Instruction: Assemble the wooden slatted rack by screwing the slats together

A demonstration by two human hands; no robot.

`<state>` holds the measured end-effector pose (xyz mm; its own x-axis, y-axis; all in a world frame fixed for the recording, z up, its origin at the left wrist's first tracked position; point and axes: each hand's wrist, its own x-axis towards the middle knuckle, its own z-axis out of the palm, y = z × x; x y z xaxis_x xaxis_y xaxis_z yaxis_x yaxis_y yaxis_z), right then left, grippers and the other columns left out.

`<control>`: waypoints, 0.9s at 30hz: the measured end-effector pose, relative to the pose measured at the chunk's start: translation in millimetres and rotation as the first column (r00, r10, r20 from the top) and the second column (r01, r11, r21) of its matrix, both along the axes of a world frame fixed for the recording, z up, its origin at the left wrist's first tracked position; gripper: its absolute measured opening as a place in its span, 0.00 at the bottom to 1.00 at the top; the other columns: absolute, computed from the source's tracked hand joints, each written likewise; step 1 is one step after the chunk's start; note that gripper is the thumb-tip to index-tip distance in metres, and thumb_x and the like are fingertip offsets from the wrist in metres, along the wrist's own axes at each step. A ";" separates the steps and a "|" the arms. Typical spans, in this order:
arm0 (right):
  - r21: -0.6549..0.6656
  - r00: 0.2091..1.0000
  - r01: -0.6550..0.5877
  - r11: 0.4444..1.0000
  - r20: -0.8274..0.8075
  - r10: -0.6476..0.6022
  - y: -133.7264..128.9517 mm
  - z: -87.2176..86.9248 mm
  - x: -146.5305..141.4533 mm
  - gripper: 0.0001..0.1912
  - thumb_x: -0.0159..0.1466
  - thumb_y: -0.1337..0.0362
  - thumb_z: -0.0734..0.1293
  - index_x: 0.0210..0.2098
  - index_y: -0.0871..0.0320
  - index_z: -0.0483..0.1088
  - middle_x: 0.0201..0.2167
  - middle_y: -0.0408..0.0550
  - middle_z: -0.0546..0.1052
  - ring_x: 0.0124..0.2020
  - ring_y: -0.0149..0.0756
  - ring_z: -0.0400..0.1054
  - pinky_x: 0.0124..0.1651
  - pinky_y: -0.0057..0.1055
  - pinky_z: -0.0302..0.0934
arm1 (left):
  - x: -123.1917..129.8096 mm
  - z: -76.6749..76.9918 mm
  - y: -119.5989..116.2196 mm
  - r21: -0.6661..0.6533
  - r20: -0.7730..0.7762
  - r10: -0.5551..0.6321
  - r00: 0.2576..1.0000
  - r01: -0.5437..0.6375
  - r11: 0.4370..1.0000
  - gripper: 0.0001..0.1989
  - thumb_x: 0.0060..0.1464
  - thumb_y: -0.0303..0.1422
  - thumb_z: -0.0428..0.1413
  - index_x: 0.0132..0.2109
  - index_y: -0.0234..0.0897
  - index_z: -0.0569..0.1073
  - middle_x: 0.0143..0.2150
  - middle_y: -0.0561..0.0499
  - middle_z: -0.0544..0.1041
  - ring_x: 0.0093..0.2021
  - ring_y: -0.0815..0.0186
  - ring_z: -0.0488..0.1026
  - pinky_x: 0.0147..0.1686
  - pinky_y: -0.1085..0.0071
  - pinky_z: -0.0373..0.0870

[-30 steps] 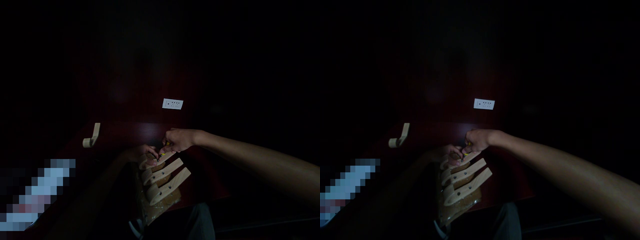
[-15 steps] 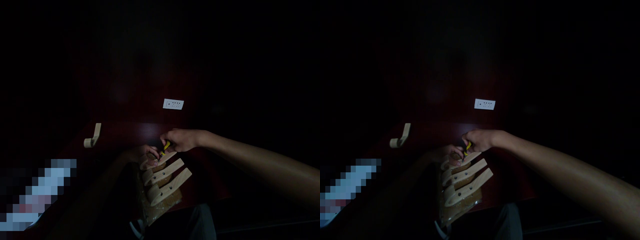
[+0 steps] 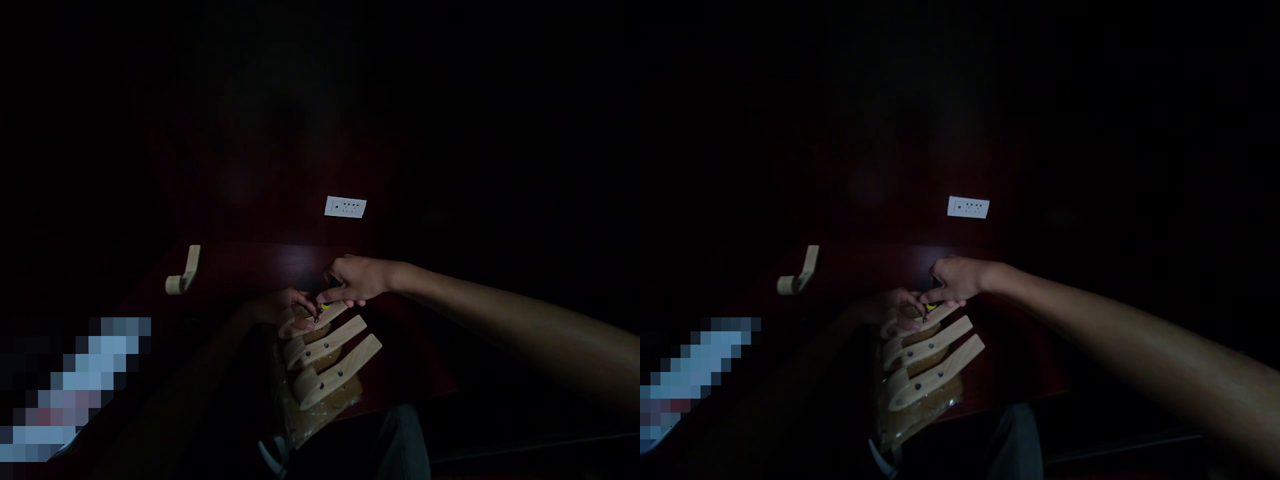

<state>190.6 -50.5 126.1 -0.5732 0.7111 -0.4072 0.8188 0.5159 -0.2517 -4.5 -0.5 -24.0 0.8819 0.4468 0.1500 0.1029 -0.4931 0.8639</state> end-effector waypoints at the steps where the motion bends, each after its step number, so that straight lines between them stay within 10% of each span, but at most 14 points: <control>1: 0.011 1.000 0.007 1.000 0.014 -0.007 0.1 -0.1 -0.9 0.24 0.63 0.46 0.62 0.33 0.63 0.71 0.21 0.44 0.75 0.18 0.27 0.64 0.26 0.26 0.55 | 0.1 1.8 -1.1 -0.001 0.005 -0.002 1.000 0.002 1.000 0.15 0.47 0.37 0.64 0.41 0.33 0.80 0.50 0.45 0.75 0.51 0.57 0.70 0.53 0.66 0.61; 10: 0.102 0.997 -0.082 0.991 -0.001 0.082 0.2 -0.7 2.7 0.26 0.54 0.53 0.72 0.47 0.61 0.68 0.35 0.47 0.76 0.30 0.33 0.67 0.28 0.24 0.56 | 0.8 7.8 -3.2 -0.020 -0.007 -0.008 1.000 0.008 1.000 0.16 0.45 0.38 0.65 0.40 0.33 0.80 0.48 0.45 0.76 0.48 0.57 0.71 0.51 0.65 0.63; 27: 0.155 0.981 -0.185 0.970 0.092 0.172 -2.0 3.2 5.0 0.11 0.63 0.61 0.65 0.41 0.61 0.72 0.30 0.47 0.76 0.30 0.33 0.67 0.34 0.27 0.56 | 1.2 4.0 -1.7 -0.068 0.013 -0.017 1.000 0.018 0.998 0.18 0.44 0.40 0.65 0.41 0.32 0.79 0.49 0.44 0.74 0.49 0.56 0.70 0.50 0.64 0.64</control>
